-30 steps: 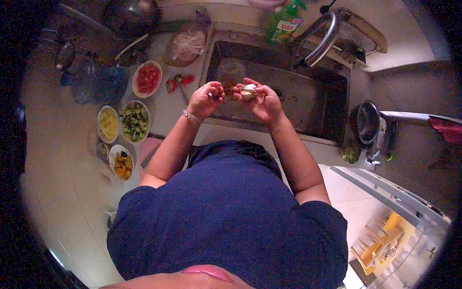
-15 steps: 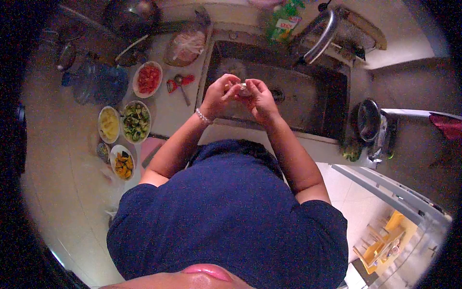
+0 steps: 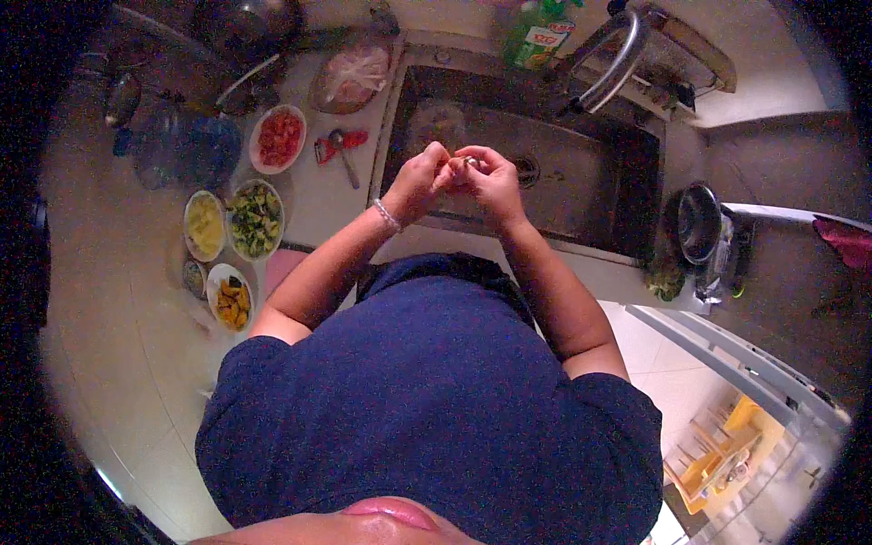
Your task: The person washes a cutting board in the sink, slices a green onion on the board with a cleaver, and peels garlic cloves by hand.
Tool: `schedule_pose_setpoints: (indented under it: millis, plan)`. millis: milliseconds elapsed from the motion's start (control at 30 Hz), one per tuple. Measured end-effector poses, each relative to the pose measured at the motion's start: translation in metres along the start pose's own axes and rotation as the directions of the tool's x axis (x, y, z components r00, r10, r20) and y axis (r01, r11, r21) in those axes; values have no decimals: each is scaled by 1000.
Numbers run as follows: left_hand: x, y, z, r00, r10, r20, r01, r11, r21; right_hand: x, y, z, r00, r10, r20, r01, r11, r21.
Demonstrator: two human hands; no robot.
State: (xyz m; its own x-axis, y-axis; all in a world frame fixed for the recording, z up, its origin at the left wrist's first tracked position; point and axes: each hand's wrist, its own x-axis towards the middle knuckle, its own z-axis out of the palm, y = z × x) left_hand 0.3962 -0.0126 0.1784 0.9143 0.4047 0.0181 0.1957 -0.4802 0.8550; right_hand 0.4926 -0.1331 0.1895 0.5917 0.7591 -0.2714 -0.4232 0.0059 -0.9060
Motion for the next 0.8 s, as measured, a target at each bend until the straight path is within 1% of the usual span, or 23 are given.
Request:
schedule_pose_setpoints:
  millis: [33, 100, 133, 167, 200, 233, 267, 300, 333, 367, 400, 433, 500, 533, 600, 633, 700, 733, 800]
  plan:
    - [-2, -4, 2, 998, -55, -11, 54, 997, -49, -1, -2, 4, 1000, -7, -6, 7, 1000, -6]
    - [-2, -14, 7, 986, -162, -26, 157, 977, -147, -1, -2, 7, 999, -37, 35, 39, 998, -57]
    - [-1, -18, 7, 986, -165, -31, 142, 917, -374, 0, -2, 8, 997, -51, 55, 56, 995, -82]
    - [1, -21, 6, 985, -167, -33, 117, 808, -578, 3, -1, 8, 999, -29, 27, 29, 1000, 6]
    - [2, -24, 5, 985, -170, -34, 87, 654, -752, 6, -1, 5, 1000, -3, 2, 3, 996, 95]
    - [1, -24, 1, 985, -172, -11, 90, 566, -820, 8, -1, 3, 999, 25, -19, -21, 983, 181]
    - [2, -24, -3, 985, -172, 9, 90, 470, -878, 7, -5, 3, 998, 67, 21, -70, 936, 344]
    - [2, -23, -7, 985, -170, 27, 89, 369, -925, 7, -7, -2, 997, 72, 42, -83, 905, 417]
    - [0, -11, -13, 981, -190, 49, 110, 321, -941, 6, -10, -4, 995, 79, 65, -101, 868, 485]
    - [0, -6, -17, 977, -202, 67, 128, 304, -944, 5, -13, -4, 992, 85, 91, -122, 826, 551]
    - [-1, -4, -20, 972, -217, 88, 150, 287, -946, 4, -15, -2, 988, 150, 26, -139, 826, 546]
    - [-2, -2, -22, 967, -229, 112, 174, 270, -947, 5, -12, -5, 987, 154, 47, -157, 858, 490]
    - [-2, 1, -21, 967, -227, 113, 166, 226, -960, 8, -4, -14, 984, 160, 83, -180, 911, 371]
    - [-2, 2, -20, 968, -223, 116, 162, 205, -965, 7, -5, -12, 989, 114, 98, -138, 950, 281]
    - [-3, -4, -16, 983, -154, 101, 136, 233, -963, 6, -7, -3, 990, 25, 140, -39, 995, 95]
    - [-2, -7, -14, 988, -120, 94, 121, 247, -961, 4, -14, 4, 991, 23, 130, -26, 999, 22]
    - [-2, -7, -11, 988, -116, 105, 134, 287, -948, -1, -29, 15, 994, 20, 111, -7, 992, -122]
    - [-3, -6, -10, 987, -115, 111, 142, 307, -941, -1, -26, 13, 989, -33, 143, 59, 982, -177]
    - [-4, -1, -7, 988, -136, 69, 113, 355, -928, 0, -19, 11, 986, -97, 132, 124, 969, -212]
